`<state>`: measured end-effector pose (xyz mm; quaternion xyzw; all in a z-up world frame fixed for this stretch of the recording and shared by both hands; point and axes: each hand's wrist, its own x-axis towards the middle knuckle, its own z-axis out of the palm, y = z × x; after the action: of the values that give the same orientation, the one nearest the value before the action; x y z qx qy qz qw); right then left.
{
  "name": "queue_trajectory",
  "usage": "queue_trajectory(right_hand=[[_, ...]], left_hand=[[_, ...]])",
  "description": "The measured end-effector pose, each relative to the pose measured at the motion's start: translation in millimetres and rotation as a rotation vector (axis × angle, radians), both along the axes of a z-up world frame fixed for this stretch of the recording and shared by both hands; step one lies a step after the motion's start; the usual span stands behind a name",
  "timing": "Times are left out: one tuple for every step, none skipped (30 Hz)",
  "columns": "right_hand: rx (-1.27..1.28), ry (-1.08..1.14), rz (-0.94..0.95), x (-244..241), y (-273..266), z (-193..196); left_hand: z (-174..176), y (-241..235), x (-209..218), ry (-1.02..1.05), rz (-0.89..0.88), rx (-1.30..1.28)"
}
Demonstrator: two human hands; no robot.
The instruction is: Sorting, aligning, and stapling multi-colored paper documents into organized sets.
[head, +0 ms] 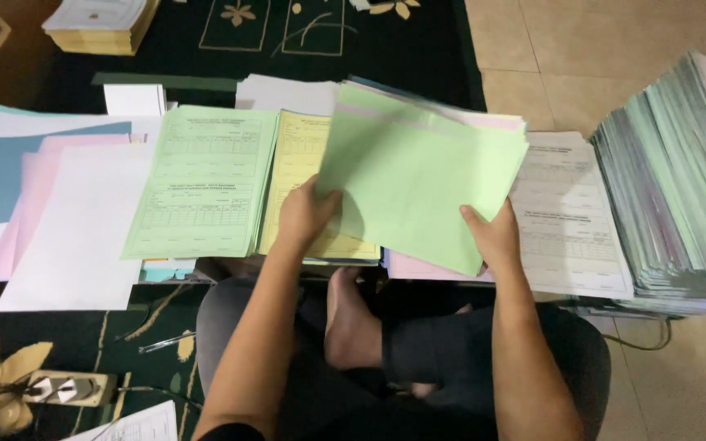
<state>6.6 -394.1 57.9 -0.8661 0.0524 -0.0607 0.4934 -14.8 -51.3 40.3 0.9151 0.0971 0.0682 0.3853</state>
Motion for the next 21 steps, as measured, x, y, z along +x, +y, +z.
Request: queue_trajectory(right_hand=[[0.008, -0.009, -0.006, -3, 11, 3], [-0.068, -0.035, 0.028, -9, 20, 4], [-0.144, -0.06, 0.063, -16, 29, 4], [-0.145, -0.055, 0.056, -20, 27, 11], [-0.119, -0.1, 0.069, -24, 26, 17], [-0.096, -0.146, 0.085, -27, 25, 24], [-0.1, -0.141, 0.082, -35, 22, 38], [-0.056, -0.199, 0.039, -44, 19, 51], [-0.013, -0.258, -0.005, -53, 16, 66], [-0.013, -0.25, -0.005, -57, 10, 73], [0.094, -0.27, 0.058, -61, 4, 81], [0.204, -0.292, 0.123, -65, -2, 89], [0.208, -0.285, 0.126, -63, -7, 82], [0.257, -0.288, 0.162, -62, -12, 75], [0.305, -0.29, 0.198, -60, -16, 69], [0.309, -0.294, 0.199, -61, -15, 61], [0.361, -0.232, 0.169, -60, -14, 54], [0.412, -0.175, 0.135, -60, -14, 47], [0.415, -0.183, 0.133, -54, -13, 43], [0.435, -0.16, 0.131, -50, -14, 38], [0.454, -0.136, 0.129, -45, -14, 32]], left_hand=[[11, -14, 1, -0.009, -0.006, 0.008], [18, -29, -3, -0.015, -0.044, 0.153], [24, -45, -6, -0.021, -0.083, 0.297], [34, -46, -11, -0.018, -0.09, 0.296], [44, -47, -15, -0.055, -0.05, 0.151], [54, -47, -20, -0.09, -0.005, 0.002], [60, -42, -27, -0.086, -0.008, -0.002], [67, -38, -35, -0.163, 0.033, -0.202], [74, -33, -43, -0.239, 0.075, -0.402], [83, -27, -53, -0.232, 0.077, -0.401], [91, -21, -64, -0.236, 0.038, -0.456], [101, -15, -76, -0.242, 0.003, -0.508], [104, -18, -78, -0.236, 0.008, -0.504], [106, -20, -80, -0.281, -0.021, -0.529], [109, -23, -83, -0.326, -0.051, -0.553], [106, -24, -86, -0.329, -0.051, -0.548], [104, -25, -88, -0.31, -0.048, -0.544], [102, -27, -89, -0.293, -0.05, -0.54], [101, -26, -85, -0.3, -0.056, -0.536], [96, -26, -84, -0.27, -0.028, -0.532], [92, -26, -82, -0.24, 0.0, -0.527]])
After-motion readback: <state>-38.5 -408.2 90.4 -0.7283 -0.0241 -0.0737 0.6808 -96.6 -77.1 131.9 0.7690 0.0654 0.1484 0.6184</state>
